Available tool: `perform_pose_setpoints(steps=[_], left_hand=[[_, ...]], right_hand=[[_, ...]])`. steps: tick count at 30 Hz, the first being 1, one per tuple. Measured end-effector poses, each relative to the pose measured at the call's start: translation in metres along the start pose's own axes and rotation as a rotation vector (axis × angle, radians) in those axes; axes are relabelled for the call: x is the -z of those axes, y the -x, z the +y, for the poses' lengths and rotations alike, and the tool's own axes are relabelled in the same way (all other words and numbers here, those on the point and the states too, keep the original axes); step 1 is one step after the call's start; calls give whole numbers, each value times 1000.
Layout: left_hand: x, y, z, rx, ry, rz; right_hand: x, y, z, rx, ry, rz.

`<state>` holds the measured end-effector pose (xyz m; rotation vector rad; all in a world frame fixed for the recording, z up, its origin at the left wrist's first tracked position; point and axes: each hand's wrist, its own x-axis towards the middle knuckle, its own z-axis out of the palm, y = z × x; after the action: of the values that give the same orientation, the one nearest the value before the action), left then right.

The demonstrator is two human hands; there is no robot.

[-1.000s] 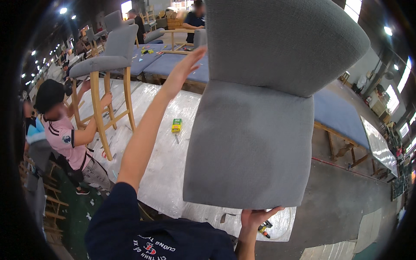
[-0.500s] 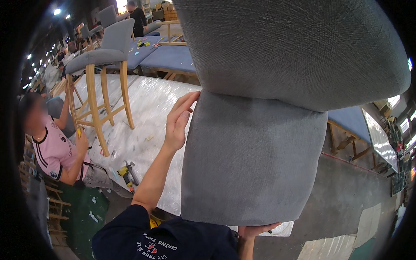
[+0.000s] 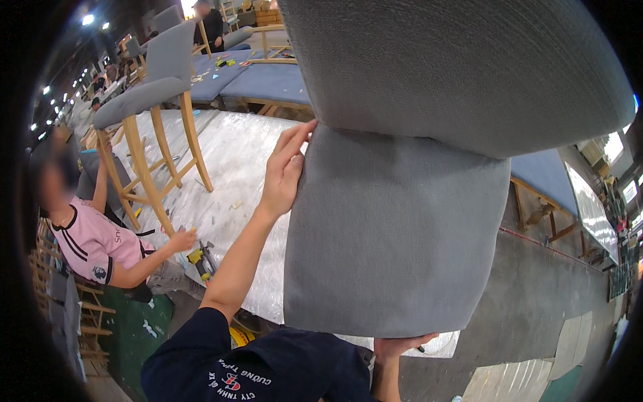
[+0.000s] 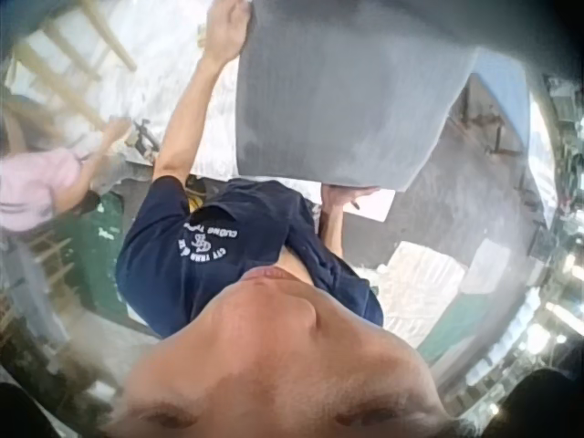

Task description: The person is upholstering a wooden chair with grey fabric. They pull the fabric taut over the seat and backrest, using a staple gun to secure it to the wooden frame. They also use a screwdriver to tuck the fabric into the seams and a utility knife to trim excess material. The person works on different sides of the chair, ensuring the fabric is smooth and properly attached.

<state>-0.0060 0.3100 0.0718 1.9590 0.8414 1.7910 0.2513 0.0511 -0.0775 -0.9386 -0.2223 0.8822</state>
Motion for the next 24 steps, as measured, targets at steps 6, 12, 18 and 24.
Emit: perform_pose_setpoints(steps=[6,12,18,24], left_hand=[[12,-26,-3,51,-90,-59],[40,-51,-5,88,-304,-275],[62,-35,4,-63,-502,-374],[113,49,15,20,-200,-549]], right_hand=[[-10,24,3,-108,24,-100],[34,30,30,-313,4,-508],[35,19,31,-310,-3,-488],[21,11,41,-281,-28,-458]])
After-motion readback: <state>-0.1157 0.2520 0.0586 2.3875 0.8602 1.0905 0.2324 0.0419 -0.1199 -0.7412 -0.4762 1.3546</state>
